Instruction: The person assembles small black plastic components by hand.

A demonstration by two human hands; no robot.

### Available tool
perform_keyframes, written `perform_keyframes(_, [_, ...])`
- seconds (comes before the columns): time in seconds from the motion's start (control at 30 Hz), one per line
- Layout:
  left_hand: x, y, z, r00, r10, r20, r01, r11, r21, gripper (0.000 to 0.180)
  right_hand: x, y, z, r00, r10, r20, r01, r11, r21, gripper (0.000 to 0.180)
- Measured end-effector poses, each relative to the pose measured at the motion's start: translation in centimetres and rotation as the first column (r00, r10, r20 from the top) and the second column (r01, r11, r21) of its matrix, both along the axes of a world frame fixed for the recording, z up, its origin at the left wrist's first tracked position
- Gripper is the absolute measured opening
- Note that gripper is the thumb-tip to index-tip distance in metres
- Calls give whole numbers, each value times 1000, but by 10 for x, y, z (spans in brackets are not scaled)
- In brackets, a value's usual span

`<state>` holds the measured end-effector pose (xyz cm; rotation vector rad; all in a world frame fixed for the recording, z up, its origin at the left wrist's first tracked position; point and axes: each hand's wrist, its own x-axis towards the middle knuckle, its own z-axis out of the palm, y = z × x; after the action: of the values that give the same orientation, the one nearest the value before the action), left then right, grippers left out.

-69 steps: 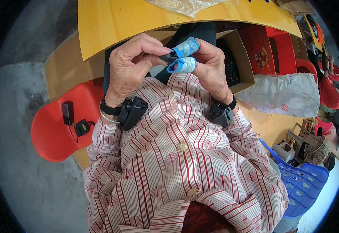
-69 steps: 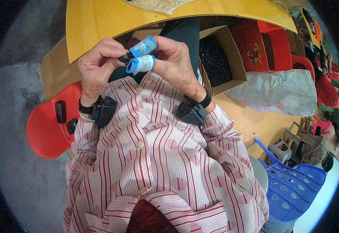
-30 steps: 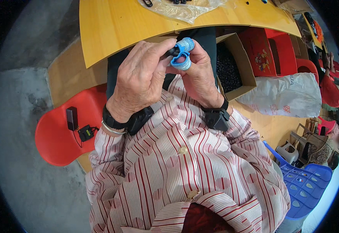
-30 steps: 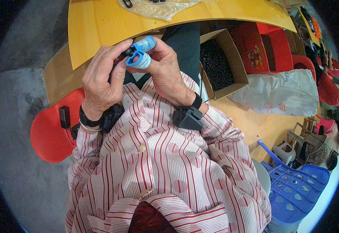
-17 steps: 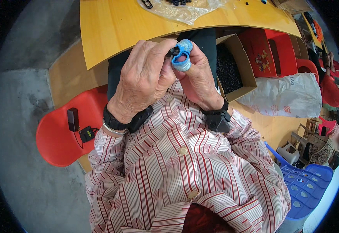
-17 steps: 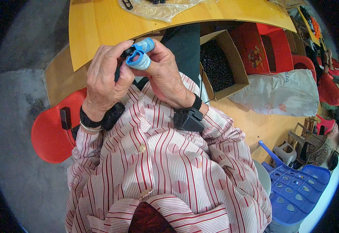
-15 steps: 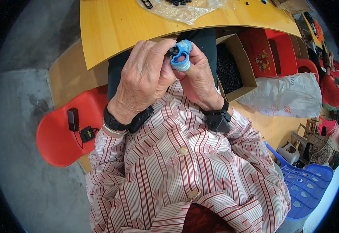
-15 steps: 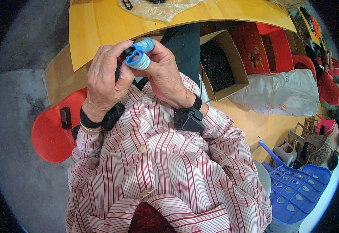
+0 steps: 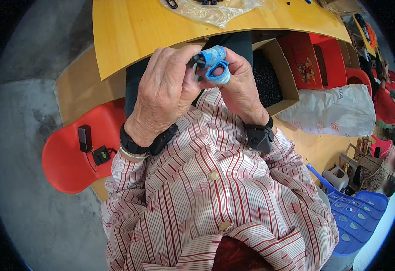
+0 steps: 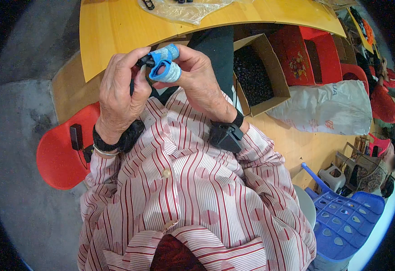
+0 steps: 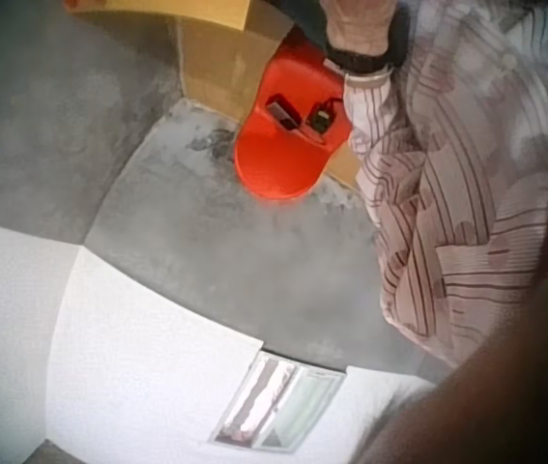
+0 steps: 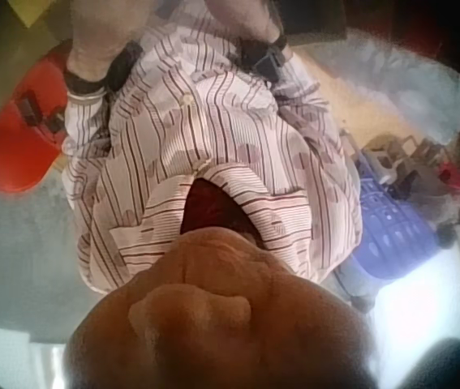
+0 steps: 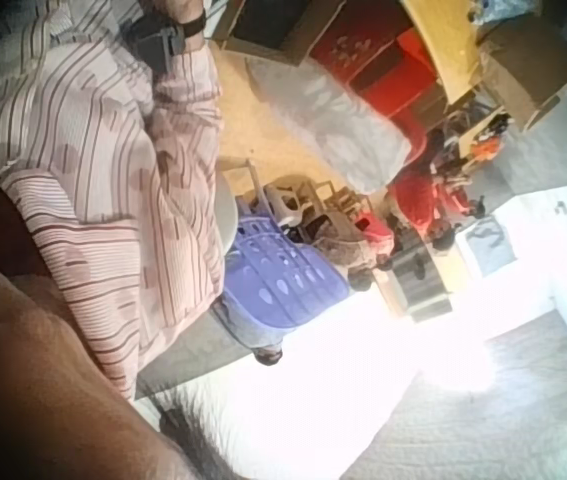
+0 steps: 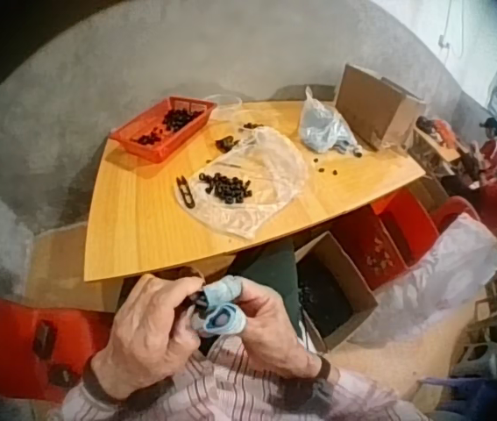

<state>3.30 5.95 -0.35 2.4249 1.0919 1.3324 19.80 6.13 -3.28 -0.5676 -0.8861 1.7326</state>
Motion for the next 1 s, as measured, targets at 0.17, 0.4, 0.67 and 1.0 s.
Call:
perform_keyframes(0.17, [6,-1,3,1000,0,-25,1,999,41,45,-7,-1,-1,995,-95,-37,97,994,56,23])
perform_keyframes(0.4, [6,-1,1,999,-20,-40,21,999,25,47,-15,-7,-3,981,-187,-48,188,982,21,20])
perform_keyframes(0.67, [5,-9,9,998,-18,-60,13,996,-85,35,-14,-9,-9,979,-94,-179,87,995,-48,18])
perform_keyframes(1.0, [8,-8,8,997,1,-76,2,999,44,37,-19,-14,0,969,-181,-169,182,983,-12,17])
